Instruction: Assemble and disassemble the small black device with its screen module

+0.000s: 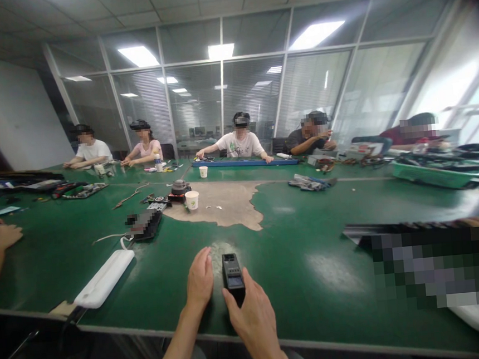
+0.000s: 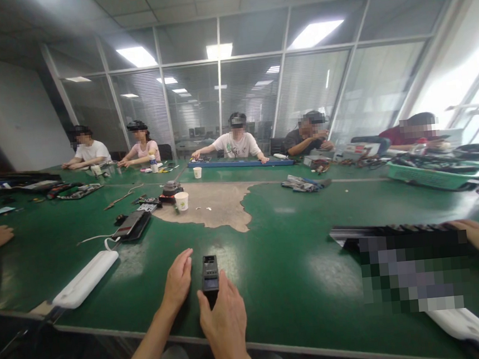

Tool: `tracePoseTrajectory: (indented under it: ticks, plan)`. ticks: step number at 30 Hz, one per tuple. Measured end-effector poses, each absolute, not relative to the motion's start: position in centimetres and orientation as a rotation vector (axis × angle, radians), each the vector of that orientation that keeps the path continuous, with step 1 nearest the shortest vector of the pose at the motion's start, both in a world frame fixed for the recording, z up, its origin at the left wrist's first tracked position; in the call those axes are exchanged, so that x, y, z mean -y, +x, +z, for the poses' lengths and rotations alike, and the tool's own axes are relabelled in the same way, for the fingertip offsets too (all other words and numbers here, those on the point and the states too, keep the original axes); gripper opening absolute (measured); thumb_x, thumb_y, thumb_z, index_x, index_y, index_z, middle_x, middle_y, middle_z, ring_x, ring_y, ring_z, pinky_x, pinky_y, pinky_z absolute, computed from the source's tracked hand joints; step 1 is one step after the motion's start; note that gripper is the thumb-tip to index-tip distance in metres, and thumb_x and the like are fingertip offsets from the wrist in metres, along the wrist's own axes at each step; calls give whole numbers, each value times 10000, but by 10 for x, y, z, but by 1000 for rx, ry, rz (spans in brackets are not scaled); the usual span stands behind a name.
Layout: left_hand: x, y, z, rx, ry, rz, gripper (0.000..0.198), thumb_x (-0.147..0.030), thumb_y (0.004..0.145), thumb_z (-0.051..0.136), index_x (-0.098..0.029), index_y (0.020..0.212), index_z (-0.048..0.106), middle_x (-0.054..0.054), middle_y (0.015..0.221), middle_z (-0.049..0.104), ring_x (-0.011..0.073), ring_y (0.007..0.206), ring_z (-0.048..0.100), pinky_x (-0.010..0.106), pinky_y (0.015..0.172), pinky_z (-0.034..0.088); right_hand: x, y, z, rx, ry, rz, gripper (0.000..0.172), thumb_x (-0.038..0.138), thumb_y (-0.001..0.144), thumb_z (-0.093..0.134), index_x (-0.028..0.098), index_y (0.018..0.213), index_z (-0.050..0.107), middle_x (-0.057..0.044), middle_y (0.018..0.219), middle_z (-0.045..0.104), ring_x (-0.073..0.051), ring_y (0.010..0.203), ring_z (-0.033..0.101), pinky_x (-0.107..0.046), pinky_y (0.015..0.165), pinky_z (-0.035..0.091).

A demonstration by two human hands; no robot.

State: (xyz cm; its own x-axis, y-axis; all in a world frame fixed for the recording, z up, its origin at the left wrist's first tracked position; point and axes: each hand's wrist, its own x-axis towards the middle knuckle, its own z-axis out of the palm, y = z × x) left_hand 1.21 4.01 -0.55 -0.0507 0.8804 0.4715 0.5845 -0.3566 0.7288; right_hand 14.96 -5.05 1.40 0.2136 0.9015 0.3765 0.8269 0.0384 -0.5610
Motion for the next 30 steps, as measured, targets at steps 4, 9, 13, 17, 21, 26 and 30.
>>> tracePoseTrajectory:
  ticks: [4,9,13,17,21,26,30]
  plan:
    - [-41,13,-5,-1552,1904,1401,373,-319,937,371,-187,1212,586,82,1280,592,200,1217,523,407,1083,380,54,151,1,1601,-1686,85,684,458,811,552,79,1362,410,-168,1290,546,-290,1188,514,-413,983,417]
    - [-42,13,-5,-1478,1954,1396,384,-282,937,354,-198,1255,552,74,1313,567,187,1237,504,401,1087,377,53,150,-4,1553,-1642,56,781,517,811,551,49,1397,334,-199,1332,500,-302,1222,483,-434,996,406]
    - [-45,12,-10,-1509,2010,1360,378,-223,919,353,-201,1218,584,75,1317,560,200,1249,488,434,1094,366,52,150,-9,1566,-1664,69,675,481,828,540,49,1335,433,-194,1282,544,-297,1196,502,-424,998,404]
    - [-47,10,-13,-1614,1975,1388,385,-178,904,339,-187,1175,612,85,1317,555,209,1249,488,444,1090,371,53,152,-2,1557,-1621,144,547,444,842,531,111,1275,507,-155,1244,581,-275,1169,526,-416,985,416]
    - [-46,8,-15,-1631,2036,1363,353,-199,893,385,-175,1152,624,98,1312,556,224,1234,499,452,1076,389,53,159,24,1508,-1533,250,511,430,859,506,158,1292,486,-117,1255,579,-238,1170,532,-385,989,415]
    - [-43,10,-18,-1621,2187,1312,293,-234,872,467,-208,1101,650,79,1254,603,251,1266,458,505,1082,362,47,185,34,1418,-1554,230,547,461,852,513,170,1311,457,-109,1293,548,-239,1206,498,-397,1024,377]
    - [-40,12,-13,-1651,2253,1177,287,-276,877,488,-200,1094,660,84,1246,611,261,1279,440,498,1082,359,40,207,16,1452,-1625,198,525,461,858,489,145,1277,484,-126,1272,557,-250,1204,494,-405,1024,373]
